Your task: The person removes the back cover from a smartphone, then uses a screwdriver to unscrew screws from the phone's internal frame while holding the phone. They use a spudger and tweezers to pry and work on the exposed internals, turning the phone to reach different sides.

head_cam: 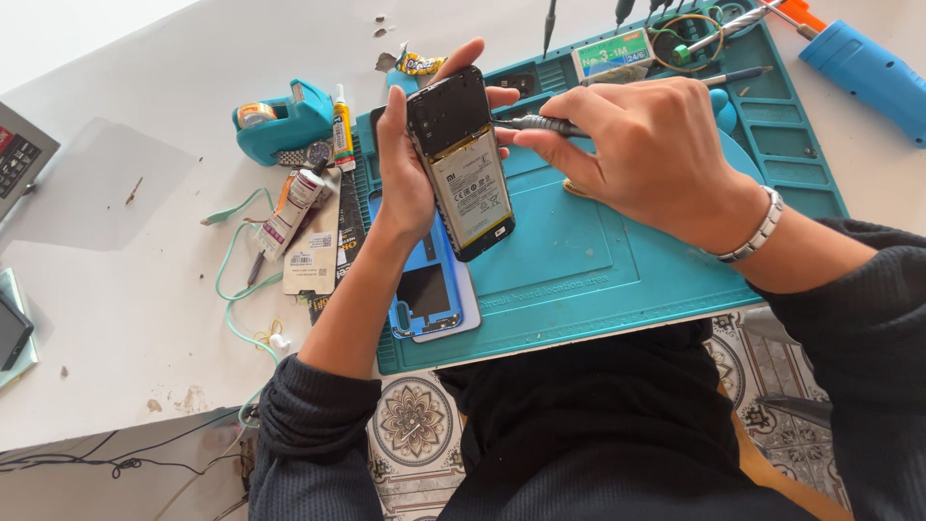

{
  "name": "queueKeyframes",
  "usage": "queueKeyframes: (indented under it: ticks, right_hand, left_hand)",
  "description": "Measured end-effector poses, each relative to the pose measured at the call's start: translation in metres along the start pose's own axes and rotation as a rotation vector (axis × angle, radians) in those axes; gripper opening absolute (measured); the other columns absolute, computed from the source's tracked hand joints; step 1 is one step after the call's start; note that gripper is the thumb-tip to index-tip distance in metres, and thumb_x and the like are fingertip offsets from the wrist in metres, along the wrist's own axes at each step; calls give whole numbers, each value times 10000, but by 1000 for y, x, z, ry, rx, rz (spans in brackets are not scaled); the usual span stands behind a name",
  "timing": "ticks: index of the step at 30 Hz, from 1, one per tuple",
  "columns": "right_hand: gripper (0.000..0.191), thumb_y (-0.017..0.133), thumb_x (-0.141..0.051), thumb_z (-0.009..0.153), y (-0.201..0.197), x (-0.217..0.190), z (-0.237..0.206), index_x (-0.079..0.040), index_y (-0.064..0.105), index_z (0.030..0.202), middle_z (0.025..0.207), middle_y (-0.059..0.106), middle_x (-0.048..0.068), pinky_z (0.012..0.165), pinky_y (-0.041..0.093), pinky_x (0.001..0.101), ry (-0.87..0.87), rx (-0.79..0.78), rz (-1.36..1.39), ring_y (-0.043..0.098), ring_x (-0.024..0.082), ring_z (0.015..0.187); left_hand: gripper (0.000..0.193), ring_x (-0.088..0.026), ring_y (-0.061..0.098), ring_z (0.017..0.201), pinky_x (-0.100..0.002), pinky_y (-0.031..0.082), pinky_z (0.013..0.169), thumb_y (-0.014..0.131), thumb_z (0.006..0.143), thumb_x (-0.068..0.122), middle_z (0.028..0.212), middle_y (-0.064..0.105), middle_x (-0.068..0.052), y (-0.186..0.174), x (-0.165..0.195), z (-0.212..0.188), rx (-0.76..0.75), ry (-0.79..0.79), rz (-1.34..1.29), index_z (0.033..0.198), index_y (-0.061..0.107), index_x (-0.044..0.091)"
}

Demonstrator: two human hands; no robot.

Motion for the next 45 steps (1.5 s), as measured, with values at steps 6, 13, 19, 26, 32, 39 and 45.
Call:
queueKeyframes:
  ticks: [6,13,19,26,32,39,45]
  right_hand:
    - [224,696,-68,928,1,-9,6,-67,676,1152,766,671,68,587,481,350,-84,-20,130,656,243,644]
    - [437,785,-210,923,11,18,11,22,655,1269,584,596,105,482,448,355,140,-170,141,596,228,471]
    - [575,843,-271,944,9,25,7,19,619,1387,680,600,125,534,465,338,119,-161,189,600,222,549]
    - [562,839,-265,938,11,27,6,17,607,1366,685,595,118,558,463,326,99,-152,237,595,217,569]
    - [360,820,-218,950,18,31,4,-9,718,1225,678,620,110,554,457,292,126,-189,239,601,181,567]
    - [265,828,-248,1022,9,37,3,7,762,1057,745,680,86,611,496,250,113,-120,238,650,131,632]
    - [275,832,-255,966,14,48,-2,-4,788,1069,737,693,112,562,462,278,157,-162,144,619,167,565]
  left_hand:
    - [842,-244,736,1004,-378,601,909,287,1064,713,1263,690,-139,-6,-5,3,39,-7,43,1674,324,135]
    - [849,-233,731,1006,-365,600,899,291,1059,714,1255,705,-133,-8,-6,1,42,7,47,1676,317,132]
    - [808,-210,724,980,-393,631,939,284,1096,675,1249,715,-132,-9,1,2,76,77,99,1636,401,86]
    - [795,-214,733,1015,-416,652,927,271,1105,633,1276,715,-144,-10,7,2,101,126,141,1598,427,29]
    - [839,-239,726,970,-395,621,908,260,1069,677,1241,714,-140,-15,-1,2,120,57,131,1616,392,55]
    - [880,-262,721,996,-384,589,888,244,1041,732,1154,706,-129,-22,-12,0,139,-28,71,1471,554,29]
    - [854,-249,719,1024,-380,577,872,257,1008,753,1217,709,-147,-19,-10,0,116,6,106,1391,568,55]
Point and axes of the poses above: each hand's wrist, its own z-axis towards the middle knuckle, its own y-axis out of the palm, x = y × z, the point moved 10 cm from there along z, towards the middle knuckle
